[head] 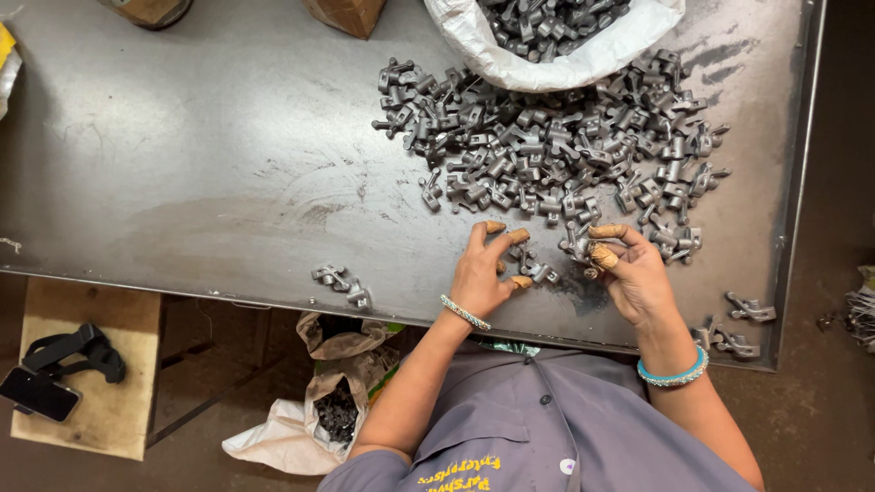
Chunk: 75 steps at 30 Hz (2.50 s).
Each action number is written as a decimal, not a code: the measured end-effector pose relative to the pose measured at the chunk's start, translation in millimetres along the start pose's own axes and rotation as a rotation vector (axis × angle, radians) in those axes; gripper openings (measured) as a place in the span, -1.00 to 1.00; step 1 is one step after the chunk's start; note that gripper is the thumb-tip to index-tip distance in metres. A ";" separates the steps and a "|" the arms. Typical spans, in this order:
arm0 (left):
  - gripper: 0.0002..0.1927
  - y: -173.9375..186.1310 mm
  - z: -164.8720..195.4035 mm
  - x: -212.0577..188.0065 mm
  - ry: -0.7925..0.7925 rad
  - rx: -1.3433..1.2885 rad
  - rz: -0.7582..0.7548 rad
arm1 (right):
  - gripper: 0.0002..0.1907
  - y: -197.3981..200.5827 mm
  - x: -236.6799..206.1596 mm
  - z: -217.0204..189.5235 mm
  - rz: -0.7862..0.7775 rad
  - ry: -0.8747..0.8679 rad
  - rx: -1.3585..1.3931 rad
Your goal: The person sorts small metal clamp castings on a steel table, picking up individual pieces by hand, turning them over and setting them aside, and periodically pours more castings from a white sack onto the table to continue sorting.
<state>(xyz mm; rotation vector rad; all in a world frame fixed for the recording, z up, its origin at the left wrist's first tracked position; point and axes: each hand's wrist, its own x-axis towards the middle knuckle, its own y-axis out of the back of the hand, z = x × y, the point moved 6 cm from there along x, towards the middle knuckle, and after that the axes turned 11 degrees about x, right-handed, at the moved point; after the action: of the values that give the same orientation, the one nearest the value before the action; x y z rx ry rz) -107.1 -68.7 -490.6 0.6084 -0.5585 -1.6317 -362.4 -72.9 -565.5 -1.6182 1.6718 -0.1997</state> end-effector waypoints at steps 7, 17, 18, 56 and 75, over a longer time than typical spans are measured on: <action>-0.25 7.4 6.2 0.8 -0.009 0.037 0.017 | -0.72 -14.7 0.5 -5.2 -0.073 -0.166 -0.142; -0.02 74.6 -15.1 32.3 0.107 0.365 0.422 | -0.64 -120.5 35.4 -95.0 -0.194 0.332 0.076; -0.02 79.3 -18.7 34.8 0.117 0.341 0.410 | -0.65 -130.8 35.7 -86.6 -0.143 0.347 -0.300; -0.42 38.0 1.6 -6.8 0.112 0.030 0.282 | -0.67 -61.1 -15.1 -20.6 -0.038 0.498 -1.092; -0.64 -21.5 20.6 15.6 -0.206 -0.328 0.118 | -0.60 4.0 -5.7 18.9 -0.026 -0.243 -0.033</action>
<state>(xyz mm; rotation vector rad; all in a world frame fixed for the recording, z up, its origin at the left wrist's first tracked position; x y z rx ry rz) -138.5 -80.7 -490.7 0.1639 -0.4519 -1.6380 -354.5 -59.6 -578.4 -1.6192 1.4759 0.0127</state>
